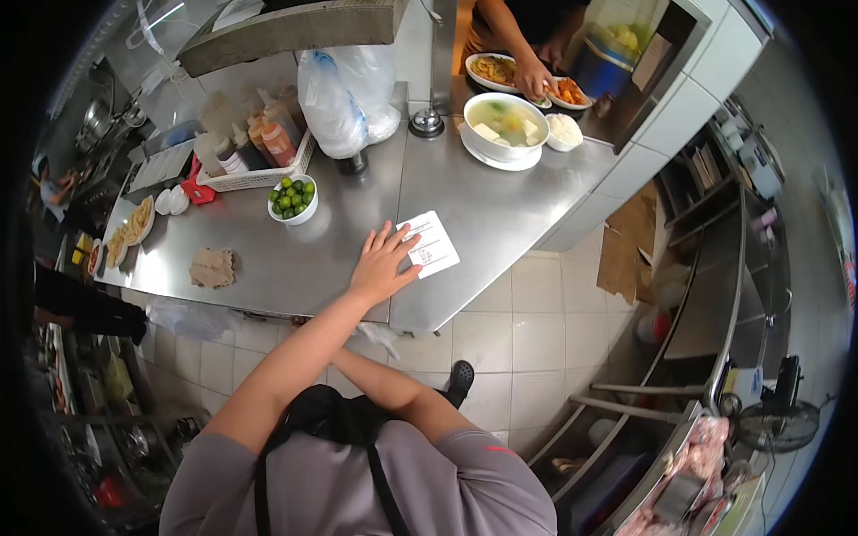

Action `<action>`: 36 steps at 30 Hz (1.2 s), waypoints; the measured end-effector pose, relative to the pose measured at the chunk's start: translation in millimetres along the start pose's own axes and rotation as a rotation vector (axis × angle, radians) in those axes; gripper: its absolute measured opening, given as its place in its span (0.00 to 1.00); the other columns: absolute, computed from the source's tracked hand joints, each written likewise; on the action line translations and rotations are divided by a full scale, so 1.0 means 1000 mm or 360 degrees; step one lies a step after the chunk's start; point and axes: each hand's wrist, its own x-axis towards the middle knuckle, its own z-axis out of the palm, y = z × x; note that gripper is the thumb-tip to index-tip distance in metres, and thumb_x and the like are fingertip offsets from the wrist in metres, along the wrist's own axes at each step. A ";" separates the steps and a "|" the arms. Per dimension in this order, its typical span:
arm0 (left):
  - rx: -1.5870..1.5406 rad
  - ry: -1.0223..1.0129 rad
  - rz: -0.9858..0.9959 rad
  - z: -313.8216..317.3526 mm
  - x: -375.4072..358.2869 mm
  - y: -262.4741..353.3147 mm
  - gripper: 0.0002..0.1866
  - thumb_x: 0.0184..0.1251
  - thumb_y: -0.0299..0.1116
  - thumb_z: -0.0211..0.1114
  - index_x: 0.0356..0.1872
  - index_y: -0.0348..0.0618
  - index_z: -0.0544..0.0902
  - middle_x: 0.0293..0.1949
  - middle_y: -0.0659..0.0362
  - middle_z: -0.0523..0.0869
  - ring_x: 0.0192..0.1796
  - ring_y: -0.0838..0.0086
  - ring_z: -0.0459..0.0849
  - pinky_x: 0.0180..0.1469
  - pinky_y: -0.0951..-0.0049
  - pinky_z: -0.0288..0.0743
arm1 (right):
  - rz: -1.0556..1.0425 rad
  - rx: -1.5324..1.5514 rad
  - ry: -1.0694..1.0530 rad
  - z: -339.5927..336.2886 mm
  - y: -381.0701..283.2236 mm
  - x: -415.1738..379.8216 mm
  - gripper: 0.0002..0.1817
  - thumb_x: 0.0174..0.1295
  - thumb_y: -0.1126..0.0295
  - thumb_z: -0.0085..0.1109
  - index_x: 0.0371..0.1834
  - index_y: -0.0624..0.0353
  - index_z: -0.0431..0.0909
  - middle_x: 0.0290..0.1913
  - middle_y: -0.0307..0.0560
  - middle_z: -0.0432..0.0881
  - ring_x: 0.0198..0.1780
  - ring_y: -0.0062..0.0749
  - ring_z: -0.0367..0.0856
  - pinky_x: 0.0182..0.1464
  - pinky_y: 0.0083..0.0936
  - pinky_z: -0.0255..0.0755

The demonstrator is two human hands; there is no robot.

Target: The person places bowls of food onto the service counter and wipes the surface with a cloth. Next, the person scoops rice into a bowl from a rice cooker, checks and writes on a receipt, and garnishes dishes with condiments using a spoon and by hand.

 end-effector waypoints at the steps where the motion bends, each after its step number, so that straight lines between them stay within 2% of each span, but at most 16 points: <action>1: -0.0013 0.0001 -0.0011 0.001 -0.001 0.000 0.28 0.58 0.51 0.55 0.60 0.55 0.69 0.65 0.61 0.62 0.69 0.58 0.52 0.69 0.57 0.41 | -0.0020 -0.0017 0.0025 -0.001 0.009 0.003 0.18 0.64 0.63 0.48 0.54 0.63 0.70 0.54 0.48 0.72 0.56 0.31 0.68 0.59 0.31 0.59; 3: -0.0016 0.0005 -0.0005 0.002 -0.002 -0.001 0.28 0.58 0.51 0.55 0.59 0.55 0.69 0.65 0.61 0.62 0.69 0.58 0.53 0.69 0.56 0.41 | -0.0256 -0.0445 0.0011 -0.016 0.025 -0.001 0.18 0.63 0.63 0.49 0.51 0.62 0.71 0.53 0.49 0.73 0.54 0.30 0.70 0.57 0.31 0.63; 4: -0.0021 0.0009 -0.0007 0.003 -0.002 -0.001 0.28 0.58 0.51 0.55 0.59 0.55 0.69 0.65 0.61 0.62 0.69 0.58 0.53 0.69 0.56 0.41 | -0.0131 -0.0530 -0.0034 -0.019 0.004 -0.013 0.18 0.62 0.62 0.50 0.50 0.62 0.72 0.51 0.49 0.74 0.53 0.31 0.71 0.55 0.31 0.64; 7: -0.0008 0.0040 0.0005 0.002 -0.003 -0.001 0.28 0.57 0.51 0.56 0.59 0.55 0.69 0.65 0.60 0.62 0.68 0.58 0.53 0.68 0.57 0.42 | 0.0853 -0.1037 -0.0273 -0.020 -0.134 -0.089 0.18 0.59 0.61 0.54 0.47 0.61 0.74 0.47 0.50 0.76 0.49 0.32 0.74 0.51 0.32 0.68; 8: 0.0003 0.0034 0.0005 0.002 -0.002 -0.001 0.29 0.57 0.51 0.56 0.59 0.55 0.69 0.65 0.60 0.62 0.68 0.58 0.54 0.68 0.57 0.43 | 0.1028 -0.1200 -0.0410 -0.021 -0.167 -0.111 0.18 0.58 0.61 0.55 0.46 0.61 0.75 0.46 0.50 0.77 0.48 0.33 0.75 0.50 0.32 0.69; 10: -0.0013 0.0046 -0.0004 0.005 -0.003 -0.002 0.29 0.56 0.52 0.57 0.59 0.55 0.69 0.65 0.60 0.63 0.68 0.58 0.54 0.68 0.56 0.43 | 0.0672 -0.1506 -0.0617 -0.053 -0.152 -0.157 0.09 0.56 0.67 0.57 0.35 0.60 0.80 0.43 0.51 0.77 0.48 0.36 0.74 0.49 0.28 0.67; 12: -0.0055 0.0078 -0.0034 0.005 0.000 -0.001 0.29 0.56 0.52 0.57 0.59 0.55 0.70 0.65 0.60 0.63 0.68 0.58 0.55 0.68 0.56 0.43 | 0.0219 -0.0844 -0.0473 -0.082 -0.191 -0.208 0.09 0.55 0.71 0.59 0.36 0.63 0.78 0.45 0.49 0.76 0.52 0.33 0.72 0.53 0.26 0.66; 13: -0.0084 0.0087 -0.0059 0.004 -0.001 -0.001 0.29 0.55 0.51 0.58 0.58 0.55 0.70 0.64 0.60 0.63 0.68 0.59 0.55 0.68 0.56 0.43 | 0.0009 -0.0934 -0.0242 -0.093 -0.217 -0.223 0.11 0.52 0.74 0.62 0.38 0.63 0.76 0.45 0.46 0.76 0.49 0.34 0.74 0.52 0.26 0.67; 14: -0.0107 0.0089 -0.0083 0.004 -0.005 -0.001 0.28 0.55 0.51 0.58 0.58 0.55 0.71 0.64 0.61 0.64 0.68 0.59 0.55 0.68 0.55 0.43 | 0.0141 -0.0790 0.0037 -0.106 -0.241 -0.229 0.15 0.53 0.73 0.61 0.45 0.61 0.75 0.47 0.45 0.75 0.50 0.33 0.73 0.53 0.26 0.66; 16: -0.0066 0.0126 -0.0214 0.004 -0.009 0.005 0.28 0.54 0.51 0.59 0.57 0.56 0.71 0.64 0.61 0.64 0.68 0.60 0.55 0.68 0.55 0.42 | -0.0007 -0.0536 0.0492 -0.131 -0.277 -0.227 0.17 0.57 0.73 0.58 0.50 0.59 0.69 0.38 0.43 0.78 0.39 0.26 0.75 0.43 0.24 0.68; 17: -0.0051 0.0146 -0.0276 0.006 -0.011 0.008 0.28 0.54 0.52 0.60 0.57 0.56 0.72 0.64 0.61 0.64 0.68 0.61 0.55 0.68 0.55 0.42 | -0.0151 -0.0736 0.0694 -0.144 -0.284 -0.216 0.17 0.59 0.74 0.53 0.51 0.59 0.66 0.30 0.41 0.78 0.33 0.24 0.75 0.38 0.21 0.67; 19: -0.0062 0.0194 -0.0292 0.009 -0.011 0.009 0.28 0.52 0.52 0.61 0.56 0.57 0.73 0.63 0.61 0.65 0.67 0.61 0.56 0.68 0.55 0.43 | -0.0219 -0.1311 0.1077 -0.165 -0.290 -0.189 0.09 0.59 0.74 0.49 0.43 0.62 0.70 0.23 0.43 0.77 0.27 0.24 0.73 0.33 0.21 0.67; 20: -0.0069 0.0225 -0.0302 0.010 -0.010 0.008 0.28 0.51 0.52 0.62 0.55 0.57 0.74 0.63 0.61 0.66 0.67 0.61 0.57 0.68 0.55 0.43 | -0.0184 -0.1152 0.1167 -0.173 -0.287 -0.175 0.07 0.58 0.72 0.51 0.35 0.64 0.73 0.24 0.44 0.78 0.26 0.25 0.74 0.32 0.22 0.68; 24: -0.0107 0.0137 -0.0338 0.003 -0.008 0.009 0.29 0.51 0.52 0.62 0.56 0.59 0.73 0.64 0.61 0.64 0.68 0.62 0.55 0.68 0.56 0.42 | -0.0160 -0.1150 0.1264 -0.185 -0.284 -0.140 0.10 0.54 0.67 0.57 0.27 0.65 0.75 0.25 0.49 0.80 0.27 0.28 0.75 0.31 0.25 0.69; 33: -0.0124 0.0169 -0.0367 0.004 -0.009 0.009 0.29 0.49 0.51 0.63 0.56 0.60 0.74 0.64 0.63 0.65 0.68 0.64 0.55 0.69 0.56 0.42 | -0.0132 -0.1793 0.1067 -0.161 -0.290 -0.125 0.09 0.51 0.68 0.57 0.26 0.64 0.74 0.23 0.55 0.79 0.27 0.48 0.79 0.32 0.36 0.71; 36: -0.0104 0.0152 -0.0382 0.003 -0.008 0.011 0.29 0.49 0.52 0.63 0.55 0.60 0.74 0.64 0.64 0.65 0.68 0.64 0.56 0.69 0.56 0.42 | -0.0222 -0.2215 0.1349 -0.180 -0.285 -0.124 0.09 0.52 0.68 0.57 0.24 0.64 0.73 0.22 0.53 0.79 0.24 0.48 0.78 0.30 0.36 0.71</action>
